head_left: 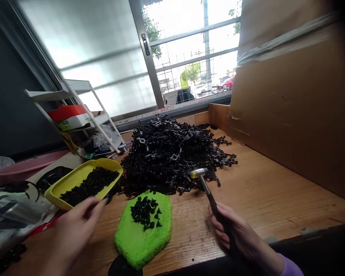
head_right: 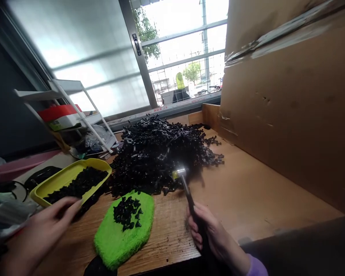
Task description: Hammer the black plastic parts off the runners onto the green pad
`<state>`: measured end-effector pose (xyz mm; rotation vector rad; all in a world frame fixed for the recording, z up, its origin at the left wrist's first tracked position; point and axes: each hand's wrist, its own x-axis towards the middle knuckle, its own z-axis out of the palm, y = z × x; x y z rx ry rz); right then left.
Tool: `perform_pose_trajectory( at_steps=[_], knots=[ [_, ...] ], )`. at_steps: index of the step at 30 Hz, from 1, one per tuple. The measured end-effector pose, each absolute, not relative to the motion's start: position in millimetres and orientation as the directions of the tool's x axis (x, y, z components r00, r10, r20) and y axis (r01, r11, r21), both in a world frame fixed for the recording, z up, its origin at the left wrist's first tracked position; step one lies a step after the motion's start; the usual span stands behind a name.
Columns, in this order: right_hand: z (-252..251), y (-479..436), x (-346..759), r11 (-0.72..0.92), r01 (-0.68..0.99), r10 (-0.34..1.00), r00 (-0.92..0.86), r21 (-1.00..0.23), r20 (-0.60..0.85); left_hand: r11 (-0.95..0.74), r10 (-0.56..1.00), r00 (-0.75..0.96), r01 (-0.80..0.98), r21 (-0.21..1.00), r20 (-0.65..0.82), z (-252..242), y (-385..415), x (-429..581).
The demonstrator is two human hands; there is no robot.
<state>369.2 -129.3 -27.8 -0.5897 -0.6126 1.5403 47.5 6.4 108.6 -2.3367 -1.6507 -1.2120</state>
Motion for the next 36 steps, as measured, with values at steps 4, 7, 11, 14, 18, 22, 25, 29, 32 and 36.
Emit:
perform_pose_trajectory(
  at_steps=[4, 7, 11, 14, 18, 22, 25, 29, 32, 36],
  knots=[
    [-31, -130, 372, -0.007, -0.731, 1.0, 0.005, -0.683, -0.015, -0.676, 0.633, 0.525, 0.733, 0.077, 0.569, 111, 50, 150],
    [-32, -130, 372, 0.024, -0.725, 0.999, 0.037, -0.689, -0.005, -0.589, 0.725, 0.549, 0.807, -0.039, 0.416, 105, 81, 208],
    [-31, -131, 371, 0.035, -0.707, 0.999, 0.025, -0.706, 0.025, -0.6, 0.758, 0.562, 0.8, 0.015, 0.33, 104, 100, 217],
    [-31, -133, 371, 0.021, -0.707, 1.0, 0.003, -0.707, 0.026, -0.634, 0.74, 0.576, 0.769, 0.075, 0.348, 111, 112, 197],
    [-31, -134, 372, 0.019, -0.716, 0.999, -0.01, -0.698, 0.037, -0.581, 0.812, 0.379, 0.592, 0.558, 0.444, 117, 132, 163],
    [-31, -132, 370, 0.021, -0.724, 0.998, -0.025, -0.69, 0.056, -0.478, 0.878, 0.244, 0.389, 0.787, 0.412, 111, 131, 139],
    [-30, -131, 368, 0.007, -0.718, 0.998, -0.038, -0.696, 0.05, -0.606, 0.777, 0.484, 0.4, 0.688, 0.403, 104, 114, 135],
    [-28, -132, 367, 0.01, -0.699, 0.998, -0.033, -0.715, 0.046, -0.665, 0.735, 0.423, 0.294, 0.687, 0.53, 99, 99, 138],
    [-29, -134, 366, 0.02, -0.693, 0.998, -0.025, -0.72, 0.051, -0.512, 0.852, 0.144, 0.018, 0.859, 0.504, 94, 94, 130],
    [-32, -134, 367, -0.008, -0.695, 0.999, -0.038, -0.719, 0.025, -0.283, 0.952, 0.067, -0.186, 0.941, 0.3, 81, 75, 97]
  ],
)
